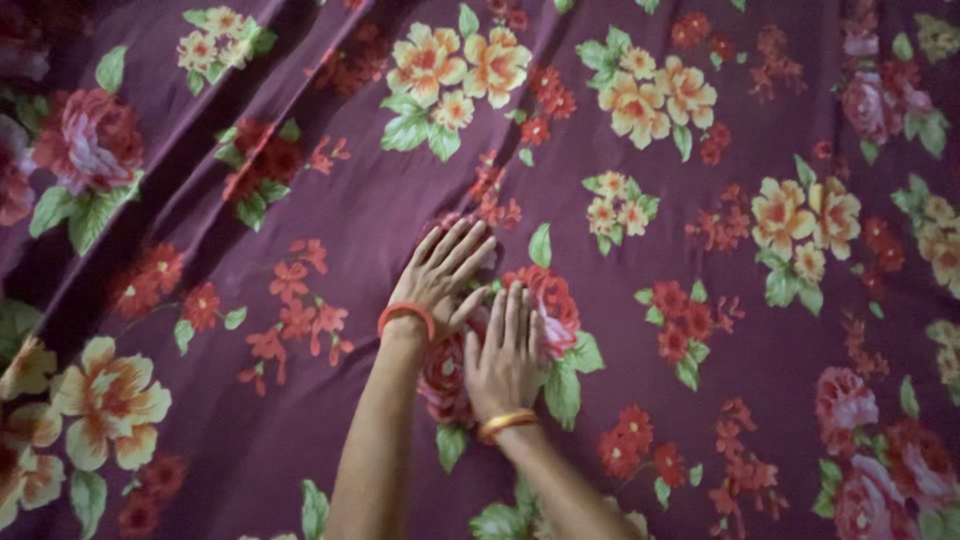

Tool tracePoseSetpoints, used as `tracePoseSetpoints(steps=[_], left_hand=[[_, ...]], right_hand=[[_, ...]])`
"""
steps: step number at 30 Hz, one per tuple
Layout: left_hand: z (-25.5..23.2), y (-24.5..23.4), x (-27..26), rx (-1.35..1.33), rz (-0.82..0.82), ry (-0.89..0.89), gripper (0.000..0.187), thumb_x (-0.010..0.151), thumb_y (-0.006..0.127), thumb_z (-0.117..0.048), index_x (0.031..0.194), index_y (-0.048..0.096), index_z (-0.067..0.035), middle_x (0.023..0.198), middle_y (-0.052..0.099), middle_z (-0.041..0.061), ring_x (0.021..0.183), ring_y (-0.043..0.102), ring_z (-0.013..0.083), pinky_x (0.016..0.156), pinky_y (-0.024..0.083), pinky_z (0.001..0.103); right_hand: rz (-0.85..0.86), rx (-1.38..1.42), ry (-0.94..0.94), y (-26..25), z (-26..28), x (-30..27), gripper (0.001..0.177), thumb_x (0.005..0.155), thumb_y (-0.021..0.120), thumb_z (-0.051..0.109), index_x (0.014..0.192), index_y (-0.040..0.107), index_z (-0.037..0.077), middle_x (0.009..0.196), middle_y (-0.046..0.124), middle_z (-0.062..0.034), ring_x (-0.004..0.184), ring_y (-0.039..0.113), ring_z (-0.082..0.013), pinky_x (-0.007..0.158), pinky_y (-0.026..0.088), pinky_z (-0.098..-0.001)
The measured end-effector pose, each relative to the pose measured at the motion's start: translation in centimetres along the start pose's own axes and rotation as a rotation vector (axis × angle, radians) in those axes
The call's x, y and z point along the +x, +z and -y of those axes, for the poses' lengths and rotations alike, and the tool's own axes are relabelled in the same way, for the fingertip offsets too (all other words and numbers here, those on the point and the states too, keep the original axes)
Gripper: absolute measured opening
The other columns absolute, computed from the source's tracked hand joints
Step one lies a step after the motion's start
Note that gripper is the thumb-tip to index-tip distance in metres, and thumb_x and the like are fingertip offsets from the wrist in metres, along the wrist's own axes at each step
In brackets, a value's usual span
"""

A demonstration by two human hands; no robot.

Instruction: The person smooths and adjusts a floral-patterned bedsheet on a bed, tucking the edges under the mattress and aligning the fabric across the surface. The hands work along the sides and corners to secure the sheet in place.

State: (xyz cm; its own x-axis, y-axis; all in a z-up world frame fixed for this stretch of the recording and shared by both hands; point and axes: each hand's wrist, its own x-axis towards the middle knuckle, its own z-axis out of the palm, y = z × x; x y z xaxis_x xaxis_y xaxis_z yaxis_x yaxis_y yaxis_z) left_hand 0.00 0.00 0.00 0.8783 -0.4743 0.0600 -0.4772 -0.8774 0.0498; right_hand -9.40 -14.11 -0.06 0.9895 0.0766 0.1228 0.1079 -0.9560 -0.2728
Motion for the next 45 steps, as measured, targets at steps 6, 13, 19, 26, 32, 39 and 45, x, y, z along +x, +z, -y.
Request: tracePoseSetpoints(steps=[6, 13, 19, 26, 32, 39, 45], left_hand=[[-0.2, -1.2, -0.1, -0.146, -0.035, -0.014, 0.072, 0.100, 0.040, -0.052, 0.163, 0.025, -0.019, 0.171, 0.019, 0.005, 0.158, 0.013, 0.0222, 0.129, 0.006, 0.044], [0.0, -1.5, 0.2, -0.165, -0.039, 0.027, 0.072, 0.098, 0.047, -0.046, 0.162, 0.030, -0.016, 0.171, 0.022, 0.008, 0.158, 0.016, 0.0260, 0.129, 0.009, 0.044], [-2.9, -1.0, 2.0, -0.024, -0.001, -0.244, 0.070, 0.102, 0.043, -0.044, 0.164, 0.029, -0.016, 0.172, 0.024, 0.003, 0.160, 0.017, 0.0218, 0.131, 0.009, 0.044], [-8.4, 2.0, 7.2, -0.064, -0.160, -0.467, 0.078, 0.101, 0.044, -0.052, 0.163, 0.027, -0.008, 0.172, 0.021, 0.014, 0.159, 0.015, 0.0266, 0.129, 0.008, 0.045], [-8.3, 0.3, 8.4, -0.073, -0.167, -0.464, 0.076, 0.100, 0.046, -0.049, 0.162, 0.030, -0.007, 0.171, 0.024, 0.013, 0.159, 0.017, 0.0273, 0.129, 0.010, 0.046], [-8.5, 0.3, 8.3, -0.069, -0.152, -0.473, 0.075, 0.100, 0.049, -0.047, 0.162, 0.033, -0.007, 0.171, 0.025, 0.014, 0.159, 0.019, 0.0278, 0.129, 0.012, 0.047], [-8.6, 0.1, 8.2, -0.076, -0.147, -0.478, 0.075, 0.099, 0.050, -0.046, 0.161, 0.033, -0.007, 0.171, 0.025, 0.014, 0.159, 0.019, 0.0281, 0.129, 0.012, 0.048]], right_hand=[[0.052, -0.082, -0.501, -1.8, -20.9, 5.7, 0.056, 0.104, 0.037, 0.030, 0.155, 0.042, 0.004, 0.165, 0.034, -0.0136, 0.154, 0.025, -0.0262, 0.123, 0.024, -0.0513], [-0.025, -0.173, -0.090, -3.9, -40.4, 8.7, 0.057, 0.106, 0.040, 0.034, 0.161, 0.040, 0.018, 0.168, 0.035, -0.0109, 0.153, 0.028, -0.0292, 0.124, 0.019, -0.0521], [-0.081, -0.030, -0.074, -3.3, -40.3, 7.8, 0.056, 0.108, 0.037, 0.037, 0.161, 0.038, 0.019, 0.168, 0.034, -0.0103, 0.157, 0.025, -0.0291, 0.129, 0.015, -0.0502], [-0.073, 0.003, -0.055, -5.1, -38.9, 7.7, 0.056, 0.107, 0.036, 0.037, 0.161, 0.036, 0.021, 0.169, 0.031, -0.0090, 0.158, 0.022, -0.0282, 0.129, 0.014, -0.0505], [-0.056, 0.013, -0.035, -5.1, -38.4, 8.1, 0.056, 0.107, 0.032, 0.038, 0.161, 0.036, 0.021, 0.169, 0.029, -0.0081, 0.158, 0.021, -0.0269, 0.129, 0.012, -0.0508], [-0.073, 0.021, -0.052, -5.6, -38.3, 8.0, 0.055, 0.107, 0.035, 0.037, 0.159, 0.040, 0.019, 0.169, 0.032, -0.0090, 0.159, 0.022, -0.0279, 0.130, 0.014, -0.0509], [-0.050, 0.002, -0.029, -5.8, -38.0, 8.0, 0.055, 0.106, 0.039, 0.033, 0.159, 0.041, 0.018, 0.168, 0.034, -0.0104, 0.158, 0.025, -0.0300, 0.129, 0.016, -0.0517]])
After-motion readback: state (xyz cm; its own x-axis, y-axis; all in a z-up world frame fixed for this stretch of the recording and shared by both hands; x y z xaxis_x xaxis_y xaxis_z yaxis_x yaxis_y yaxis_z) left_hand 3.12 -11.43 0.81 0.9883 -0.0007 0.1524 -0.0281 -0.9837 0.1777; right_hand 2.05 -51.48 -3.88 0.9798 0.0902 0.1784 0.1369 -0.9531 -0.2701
